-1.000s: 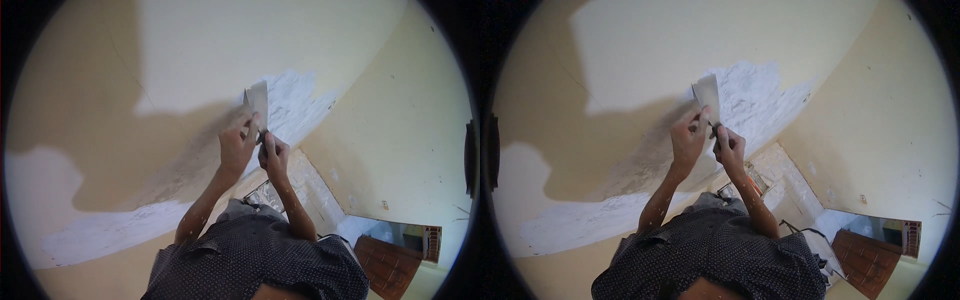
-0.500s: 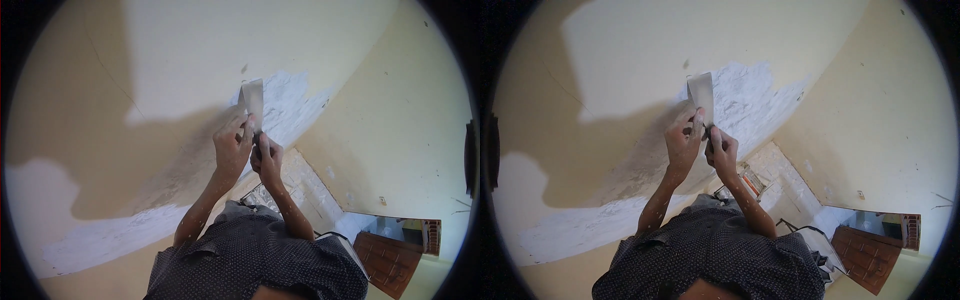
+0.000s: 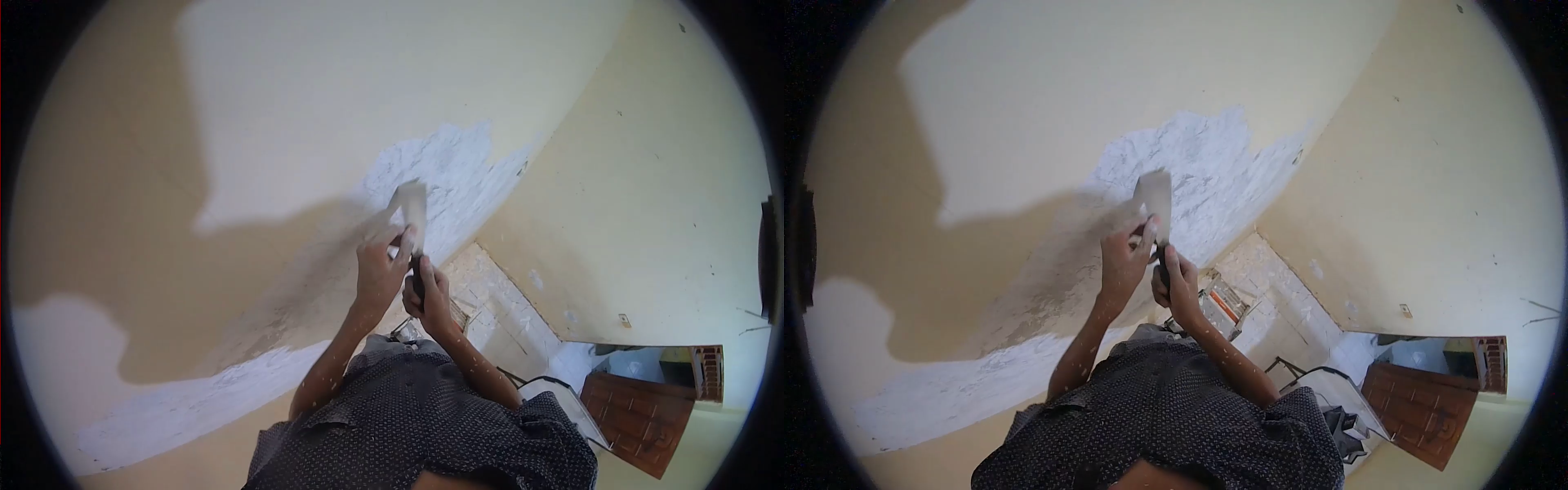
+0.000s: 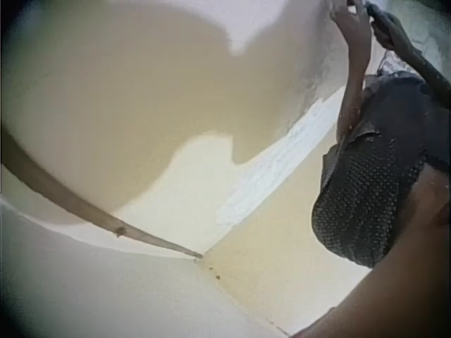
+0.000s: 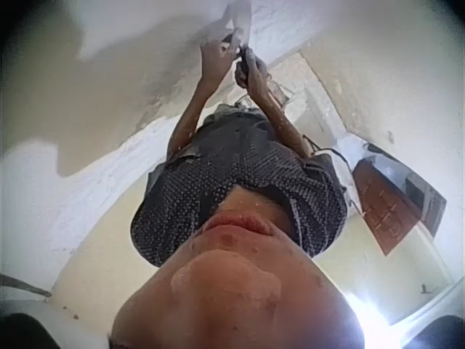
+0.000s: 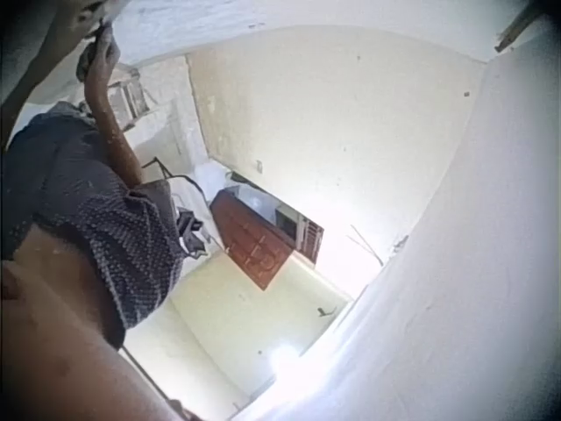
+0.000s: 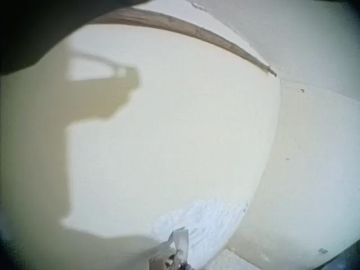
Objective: Scraping paint or plaster from a wall using a putty knife.
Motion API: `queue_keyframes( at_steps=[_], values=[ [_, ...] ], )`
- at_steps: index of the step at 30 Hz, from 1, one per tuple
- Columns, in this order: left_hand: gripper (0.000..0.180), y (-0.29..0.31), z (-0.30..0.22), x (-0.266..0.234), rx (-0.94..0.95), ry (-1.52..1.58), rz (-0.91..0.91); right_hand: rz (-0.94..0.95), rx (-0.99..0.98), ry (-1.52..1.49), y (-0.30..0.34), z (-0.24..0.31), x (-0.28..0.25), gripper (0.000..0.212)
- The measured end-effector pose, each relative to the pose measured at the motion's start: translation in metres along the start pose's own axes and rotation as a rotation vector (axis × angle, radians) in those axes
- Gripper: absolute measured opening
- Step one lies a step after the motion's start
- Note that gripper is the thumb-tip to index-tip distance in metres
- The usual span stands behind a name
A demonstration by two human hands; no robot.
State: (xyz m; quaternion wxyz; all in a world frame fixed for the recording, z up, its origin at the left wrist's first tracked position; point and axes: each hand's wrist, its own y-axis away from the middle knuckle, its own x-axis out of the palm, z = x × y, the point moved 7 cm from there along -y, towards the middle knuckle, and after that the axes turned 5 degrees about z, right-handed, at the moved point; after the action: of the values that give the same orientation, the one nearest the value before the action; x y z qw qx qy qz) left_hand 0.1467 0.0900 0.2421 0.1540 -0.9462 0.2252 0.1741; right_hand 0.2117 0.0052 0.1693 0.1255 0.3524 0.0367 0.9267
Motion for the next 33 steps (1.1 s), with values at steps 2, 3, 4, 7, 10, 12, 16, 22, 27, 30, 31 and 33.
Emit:
queue_keyframes(
  at_steps=[2,3,4,7,10,12,16,22,27,30,31,33],
  values=[
    [0.025,0.029,0.034,0.012,-0.113,0.059,0.035,-0.017,0.065,0.119,0.018,-0.021,-0.028,0.042],
    [0.027,0.044,0.057,0.017,-0.226,0.11,0.057,-0.022,0.135,0.238,0.025,-0.032,-0.042,0.043],
    [0.027,0.057,0.073,0.014,-0.23,0.105,0.078,-0.039,0.134,0.225,0.031,-0.038,-0.053,0.043],
    [0.025,0.096,0.117,0.018,-0.512,0.322,0.313,0.084,0.281,0.412,0.055,-0.058,-0.072,0.041],
    [0.025,0.111,0.121,0.018,-0.658,0.502,0.335,0.138,0.327,0.419,0.059,-0.062,-0.078,0.043],
    [0.037,0.101,0.109,0.019,-0.596,0.542,0.245,0.099,0.335,0.321,0.062,-0.058,-0.072,0.035],
    [0.05,0.076,0.069,0.038,-0.373,0.6,0.242,-0.089,-0.338,1.145,0.067,-0.009,-0.044,0.052],
    [0.025,0.026,0.001,0.014,-0.224,0.17,0.047,-0.114,-0.691,1.359,0.055,0.031,-0.012,0.057],
    [0.025,-0.01,-0.035,-0.006,-0.062,0.086,-0.063,-0.141,-0.691,1.062,0.022,0.071,0.018,0.05],
    [0.025,-0.014,-0.038,-0.007,-0.064,0.05,-0.072,-0.109,-0.662,0.943,0.011,0.075,0.016,0.046],
    [0.025,-0.014,-0.04,-0.005,-0.065,0.047,-0.074,-0.107,-0.662,0.941,0.011,0.074,0.016,0.046],
    [0.025,-0.015,-0.054,-0.005,0.076,0.064,-0.156,-0.165,-0.831,0.879,0.014,0.079,0.017,0.043]
  ],
)
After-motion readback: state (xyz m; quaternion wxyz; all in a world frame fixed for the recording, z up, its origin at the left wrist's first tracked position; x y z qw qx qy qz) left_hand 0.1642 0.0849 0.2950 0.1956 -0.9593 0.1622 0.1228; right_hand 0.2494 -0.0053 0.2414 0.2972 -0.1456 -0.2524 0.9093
